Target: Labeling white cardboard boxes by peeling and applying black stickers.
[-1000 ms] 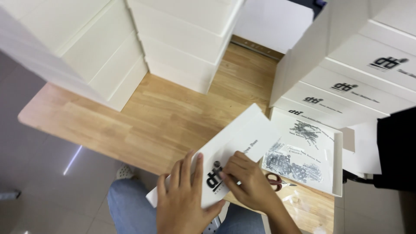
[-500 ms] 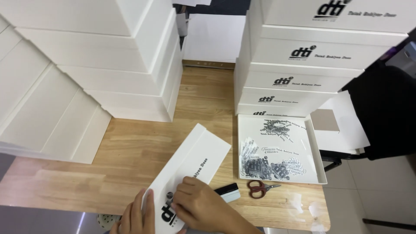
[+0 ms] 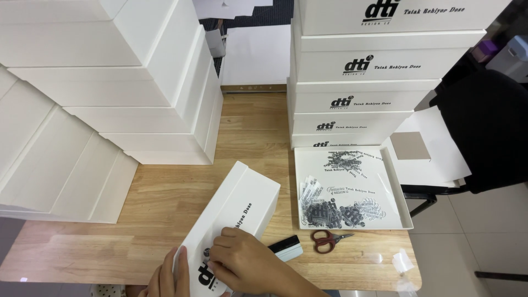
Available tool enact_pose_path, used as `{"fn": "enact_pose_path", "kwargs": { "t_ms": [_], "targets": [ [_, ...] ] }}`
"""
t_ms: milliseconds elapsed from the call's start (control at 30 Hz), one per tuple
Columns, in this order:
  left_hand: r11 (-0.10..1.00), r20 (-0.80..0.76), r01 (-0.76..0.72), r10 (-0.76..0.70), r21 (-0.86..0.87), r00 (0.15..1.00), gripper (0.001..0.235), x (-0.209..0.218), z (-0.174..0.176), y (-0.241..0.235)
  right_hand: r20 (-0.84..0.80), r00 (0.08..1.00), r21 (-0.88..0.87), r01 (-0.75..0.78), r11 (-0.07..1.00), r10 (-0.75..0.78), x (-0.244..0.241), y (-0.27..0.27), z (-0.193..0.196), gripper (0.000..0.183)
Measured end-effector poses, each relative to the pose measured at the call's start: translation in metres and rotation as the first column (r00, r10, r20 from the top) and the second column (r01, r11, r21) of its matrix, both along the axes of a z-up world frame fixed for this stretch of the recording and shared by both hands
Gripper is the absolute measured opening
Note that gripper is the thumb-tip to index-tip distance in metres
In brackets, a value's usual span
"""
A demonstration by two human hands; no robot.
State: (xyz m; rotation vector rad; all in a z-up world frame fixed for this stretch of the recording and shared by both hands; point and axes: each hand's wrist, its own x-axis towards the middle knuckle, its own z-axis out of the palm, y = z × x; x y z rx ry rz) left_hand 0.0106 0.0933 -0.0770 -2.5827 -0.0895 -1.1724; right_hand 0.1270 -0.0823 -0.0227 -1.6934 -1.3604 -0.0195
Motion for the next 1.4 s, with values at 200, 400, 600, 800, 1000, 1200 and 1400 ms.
{"fn": "enact_pose_path", "kwargs": {
  "t_ms": [200, 400, 600, 800, 1000, 1200, 1400],
  "targets": [
    [0.995, -0.024, -0.083, 0.082, -0.048, 0.996, 0.104, 0.001, 0.012, -0.014, -0.013, 1.000, -0.044, -0.022, 0.999, 0.022, 0.004, -0.006, 0.005, 0.024],
    [0.957, -0.169, -0.181, 0.145, -0.228, 0.975, 0.114, -0.001, 0.031, -0.040, -0.025, 0.997, -0.093, -0.078, 0.993, 0.075, 0.009, -0.020, 0.027, 0.027],
    [0.880, -0.422, -0.160, -0.050, -0.447, 0.905, 0.113, -0.005, 0.074, -0.063, 0.020, 0.998, -0.187, -0.048, 0.981, 0.053, 0.017, -0.037, 0.038, 0.024],
    [0.867, -0.410, -0.149, -0.070, -0.476, 0.909, 0.111, 0.001, 0.086, -0.074, 0.010, 1.000, -0.204, -0.005, 0.979, 0.007, 0.022, -0.046, 0.045, 0.022],
    [0.867, -0.453, -0.176, -0.063, -0.466, 0.889, 0.116, 0.002, 0.090, -0.082, 0.014, 0.999, -0.233, 0.037, 0.972, -0.034, 0.022, -0.053, 0.046, 0.022],
    [0.841, -0.432, -0.162, -0.093, -0.517, 0.897, 0.117, 0.002, 0.095, -0.087, 0.036, 0.998, -0.256, 0.062, 0.965, -0.054, 0.021, -0.059, 0.050, 0.020],
    [0.868, -0.450, -0.186, -0.048, -0.461, 0.892, 0.119, 0.002, 0.095, -0.089, 0.011, 0.996, -0.284, 0.089, 0.955, -0.090, 0.022, -0.063, 0.050, 0.019]
  ]
}}
